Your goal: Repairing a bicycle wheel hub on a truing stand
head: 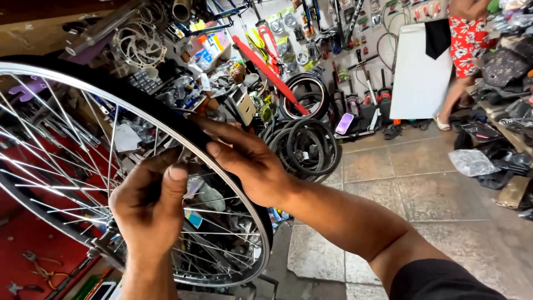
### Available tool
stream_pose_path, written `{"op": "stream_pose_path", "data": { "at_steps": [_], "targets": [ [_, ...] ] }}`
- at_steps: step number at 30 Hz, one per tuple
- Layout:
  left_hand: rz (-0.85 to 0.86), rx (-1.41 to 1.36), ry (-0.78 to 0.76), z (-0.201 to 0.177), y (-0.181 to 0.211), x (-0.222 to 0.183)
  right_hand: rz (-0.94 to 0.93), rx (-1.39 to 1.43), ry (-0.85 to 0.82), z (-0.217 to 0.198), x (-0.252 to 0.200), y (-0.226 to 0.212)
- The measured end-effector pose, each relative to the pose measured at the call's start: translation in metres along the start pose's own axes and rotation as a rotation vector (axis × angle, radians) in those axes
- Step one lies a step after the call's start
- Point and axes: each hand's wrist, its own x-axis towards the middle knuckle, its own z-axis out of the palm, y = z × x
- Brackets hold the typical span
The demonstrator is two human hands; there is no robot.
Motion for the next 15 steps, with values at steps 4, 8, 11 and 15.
{"op": "stream_pose_path", "data": {
  "at_steps": [4,8,11,15],
  "targets": [
    [-0.182,0.273,-0.013,0.000,0.024,0.006,0.087,-0.008,0.101,-0.002,-0.009,0.010],
    [-0.414,0.254,-0.101,0.000,0.030,0.022,0.100,0.095,0.041,-0.005,-0.014,0.004],
    [-0.413,0.109,-0.167,0.003,0.021,0.020,0.143,0.112,0.039,-0.022,-0.006,-0.002],
    [-0.247,-0.094,-0.125,0.000,0.008,0.000,0.182,0.096,-0.116,-0.028,0.031,-0.015]
  ]
}}
